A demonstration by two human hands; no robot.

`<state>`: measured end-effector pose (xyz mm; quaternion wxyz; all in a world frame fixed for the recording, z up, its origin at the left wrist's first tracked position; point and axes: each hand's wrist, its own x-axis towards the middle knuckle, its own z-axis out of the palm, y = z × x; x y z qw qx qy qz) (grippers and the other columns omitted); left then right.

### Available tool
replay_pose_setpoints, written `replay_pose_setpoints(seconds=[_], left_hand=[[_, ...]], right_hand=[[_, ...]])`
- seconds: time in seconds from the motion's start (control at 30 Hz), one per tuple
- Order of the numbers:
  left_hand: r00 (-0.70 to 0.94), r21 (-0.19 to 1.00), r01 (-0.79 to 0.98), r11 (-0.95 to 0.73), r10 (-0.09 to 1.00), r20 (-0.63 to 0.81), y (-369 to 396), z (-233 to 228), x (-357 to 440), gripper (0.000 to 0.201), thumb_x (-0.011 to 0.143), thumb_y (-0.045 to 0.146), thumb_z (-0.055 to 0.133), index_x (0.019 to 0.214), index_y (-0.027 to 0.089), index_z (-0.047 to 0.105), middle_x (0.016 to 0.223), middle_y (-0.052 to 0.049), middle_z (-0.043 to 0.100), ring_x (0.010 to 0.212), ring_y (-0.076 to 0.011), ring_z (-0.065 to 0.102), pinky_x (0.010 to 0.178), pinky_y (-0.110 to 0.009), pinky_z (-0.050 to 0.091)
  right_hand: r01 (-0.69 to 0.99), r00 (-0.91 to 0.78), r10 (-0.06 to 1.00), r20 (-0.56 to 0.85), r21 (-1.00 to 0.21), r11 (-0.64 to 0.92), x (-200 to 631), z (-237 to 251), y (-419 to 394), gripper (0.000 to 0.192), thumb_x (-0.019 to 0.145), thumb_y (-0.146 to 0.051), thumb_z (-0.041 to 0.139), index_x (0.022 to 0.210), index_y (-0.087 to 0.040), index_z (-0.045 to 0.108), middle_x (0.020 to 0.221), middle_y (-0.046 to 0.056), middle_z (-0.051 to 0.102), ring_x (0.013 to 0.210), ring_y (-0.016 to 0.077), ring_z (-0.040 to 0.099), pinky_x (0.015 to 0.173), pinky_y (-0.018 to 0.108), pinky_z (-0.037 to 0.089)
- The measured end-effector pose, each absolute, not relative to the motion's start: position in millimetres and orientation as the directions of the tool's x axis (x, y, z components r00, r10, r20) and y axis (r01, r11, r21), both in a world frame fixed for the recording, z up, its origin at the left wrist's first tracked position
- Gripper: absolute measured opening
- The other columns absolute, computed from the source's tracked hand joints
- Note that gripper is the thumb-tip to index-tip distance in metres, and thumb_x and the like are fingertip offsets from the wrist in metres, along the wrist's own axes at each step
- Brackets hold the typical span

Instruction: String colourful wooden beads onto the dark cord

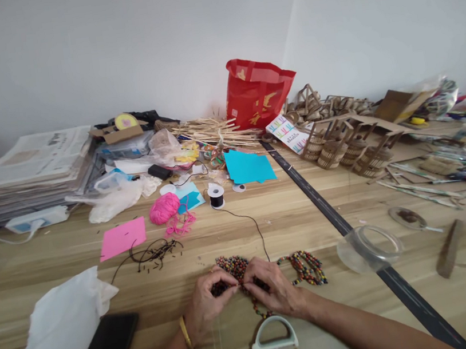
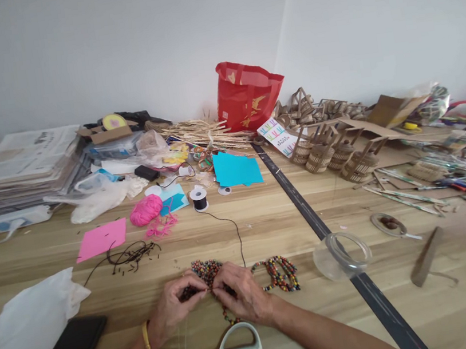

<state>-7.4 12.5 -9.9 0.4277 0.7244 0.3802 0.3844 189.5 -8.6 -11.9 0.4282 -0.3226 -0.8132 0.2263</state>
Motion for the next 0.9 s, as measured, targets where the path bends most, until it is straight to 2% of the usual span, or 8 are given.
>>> replay_pose_setpoints(seconds=[0.9], left_hand=[[0.396,0.91,0.21,-0.357,0.882,0.254,11.8,-14.1,-5.9,0.007,0.073,0.019,0.066,0.067,0.018,0.07,0.068,-0.004,0.073,0.065,-0.0176,0.064,0.069,-0.029,0.05]], right_hand=[[0.348,-0.447,0.72,0.531,-0.638,0.687,190.2,-11.6,-9.6,0.013,0.094,-0.021,0.046,0.083,-0.018,0.054,0.076,0.006,0.061,0.073,0.0176,0.055,0.065,0.028,0.044]])
